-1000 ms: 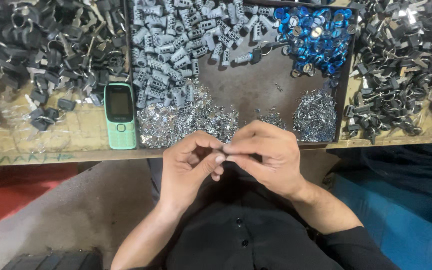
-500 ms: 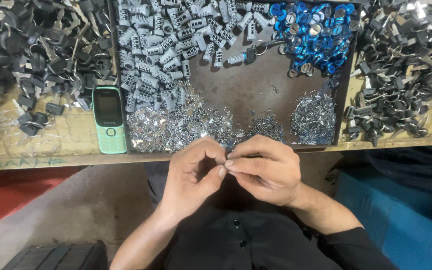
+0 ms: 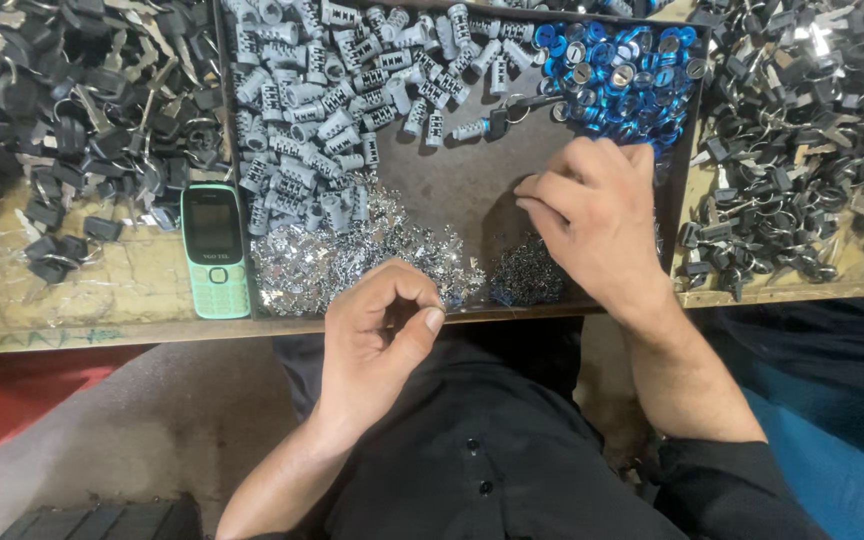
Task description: The person assembles small key components by hand, inserting a metal pin into a grey plastic housing and then attaching a blue plastic cap. The assembled units are placed back on the table among other parts.
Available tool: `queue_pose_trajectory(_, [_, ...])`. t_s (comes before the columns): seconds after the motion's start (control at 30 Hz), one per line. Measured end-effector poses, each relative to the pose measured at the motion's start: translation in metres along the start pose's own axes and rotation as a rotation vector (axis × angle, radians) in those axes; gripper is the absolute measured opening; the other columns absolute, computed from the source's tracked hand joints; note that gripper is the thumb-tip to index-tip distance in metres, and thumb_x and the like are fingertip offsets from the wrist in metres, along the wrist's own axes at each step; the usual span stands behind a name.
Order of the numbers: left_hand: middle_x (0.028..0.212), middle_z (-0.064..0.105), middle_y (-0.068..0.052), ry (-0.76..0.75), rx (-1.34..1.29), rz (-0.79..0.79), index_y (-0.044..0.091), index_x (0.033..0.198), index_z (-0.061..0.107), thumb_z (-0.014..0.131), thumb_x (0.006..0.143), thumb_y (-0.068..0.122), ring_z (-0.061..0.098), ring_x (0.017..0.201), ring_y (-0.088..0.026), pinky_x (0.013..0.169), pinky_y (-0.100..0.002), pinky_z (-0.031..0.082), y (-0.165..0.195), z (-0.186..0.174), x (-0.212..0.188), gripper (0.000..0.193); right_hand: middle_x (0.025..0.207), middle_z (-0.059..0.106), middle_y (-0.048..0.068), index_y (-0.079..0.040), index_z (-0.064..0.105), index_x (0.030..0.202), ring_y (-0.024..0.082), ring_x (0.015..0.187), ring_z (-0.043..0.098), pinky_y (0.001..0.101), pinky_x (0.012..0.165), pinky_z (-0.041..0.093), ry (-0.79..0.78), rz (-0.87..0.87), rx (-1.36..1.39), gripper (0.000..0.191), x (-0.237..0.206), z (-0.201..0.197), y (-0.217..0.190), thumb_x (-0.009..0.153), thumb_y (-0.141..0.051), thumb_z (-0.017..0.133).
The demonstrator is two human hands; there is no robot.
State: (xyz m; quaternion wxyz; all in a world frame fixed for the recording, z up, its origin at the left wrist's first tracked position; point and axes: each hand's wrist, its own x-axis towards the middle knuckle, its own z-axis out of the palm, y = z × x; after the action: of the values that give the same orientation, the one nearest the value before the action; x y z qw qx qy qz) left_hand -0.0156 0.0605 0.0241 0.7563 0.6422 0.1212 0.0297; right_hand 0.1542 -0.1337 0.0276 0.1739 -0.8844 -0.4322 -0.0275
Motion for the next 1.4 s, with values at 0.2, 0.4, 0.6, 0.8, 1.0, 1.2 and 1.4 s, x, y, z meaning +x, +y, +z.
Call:
queue_pose_trajectory(0.2, [0.093,0.058,0.002,-0.056,-0.149,-0.024,0.003,0.093,0.062,0.067,0.095,0.005,0.053,0.081,-0.005,0.069,-0.022,0.043,-0.002,0.000,-0.002,0.005,0.103,0.063,0.011,-0.004,0.062,0.105,0.026,0.096,0.062,0.0356,0.079,0.048,0.036,0.073,0.452,0.017,-0.017,-0.016,-0.045,0.092,0.004,0.070])
queue_pose_trajectory(0.4, [0.089,0.053,0.004,-0.070,-0.448,-0.181,0.004,0.095,0.059,0.065,0.098,0.002,0.046,0.081,-0.004,0.071,-0.022,0.039,-0.014,0.009,-0.010,0.007,0.105,0.069,0.015,0.001,0.064,0.105,0.021,0.092,0.069,0.0266,0.076,0.056,0.117,0.149,0.857,0.012,-0.043,0.003,-0.090,0.095,0.005,0.069])
queue_pose_trajectory(0.6, [0.089,0.054,0.006,-0.061,-0.401,-0.136,0.005,0.096,0.060,0.065,0.099,0.004,0.047,0.080,-0.002,0.069,-0.021,0.040,-0.014,0.009,-0.019,0.006,0.102,0.072,0.017,0.003,0.067,0.102,0.022,0.088,0.071,0.0265,0.072,0.057,0.141,0.076,0.813,0.013,-0.045,0.002,-0.093,0.091,0.005,0.073])
queue_pose_trajectory(0.8, [0.083,0.066,0.000,-0.108,-0.472,-0.303,0.000,0.096,0.070,0.073,0.095,0.008,0.055,0.069,-0.005,0.060,-0.023,0.044,-0.008,0.003,-0.017,0.008,0.098,0.073,0.016,0.002,0.067,0.100,0.021,0.083,0.074,0.0235,0.066,0.057,0.195,0.008,0.643,0.016,-0.047,-0.006,-0.091,0.089,0.007,0.078])
queue_pose_trajectory(1.0, [0.087,0.057,0.005,-0.063,-0.312,-0.099,0.004,0.095,0.061,0.067,0.101,0.006,0.049,0.078,-0.002,0.068,-0.020,0.041,-0.010,0.012,-0.019,0.009,0.103,0.071,0.017,0.006,0.069,0.105,0.016,0.084,0.072,0.0226,0.073,0.058,0.132,0.218,1.039,0.011,-0.058,0.002,-0.087,0.095,0.008,0.071])
queue_pose_trajectory(1.2, [0.089,0.056,0.005,-0.055,-0.358,-0.137,0.003,0.094,0.062,0.066,0.101,0.007,0.049,0.082,-0.004,0.074,-0.022,0.042,-0.012,0.017,-0.016,0.008,0.108,0.069,0.017,0.007,0.068,0.106,0.015,0.087,0.069,0.0234,0.080,0.058,0.116,0.298,1.245,0.007,-0.063,0.010,-0.081,0.099,0.007,0.067])
queue_pose_trajectory(1.4, [0.091,0.057,0.004,-0.070,-0.419,-0.131,0.003,0.096,0.062,0.068,0.101,0.010,0.049,0.085,-0.005,0.076,-0.023,0.041,-0.014,0.018,-0.013,0.011,0.109,0.067,0.015,0.006,0.066,0.108,0.014,0.091,0.066,0.0237,0.082,0.056,0.087,0.270,1.217,0.009,-0.060,0.007,-0.078,0.099,0.005,0.067])
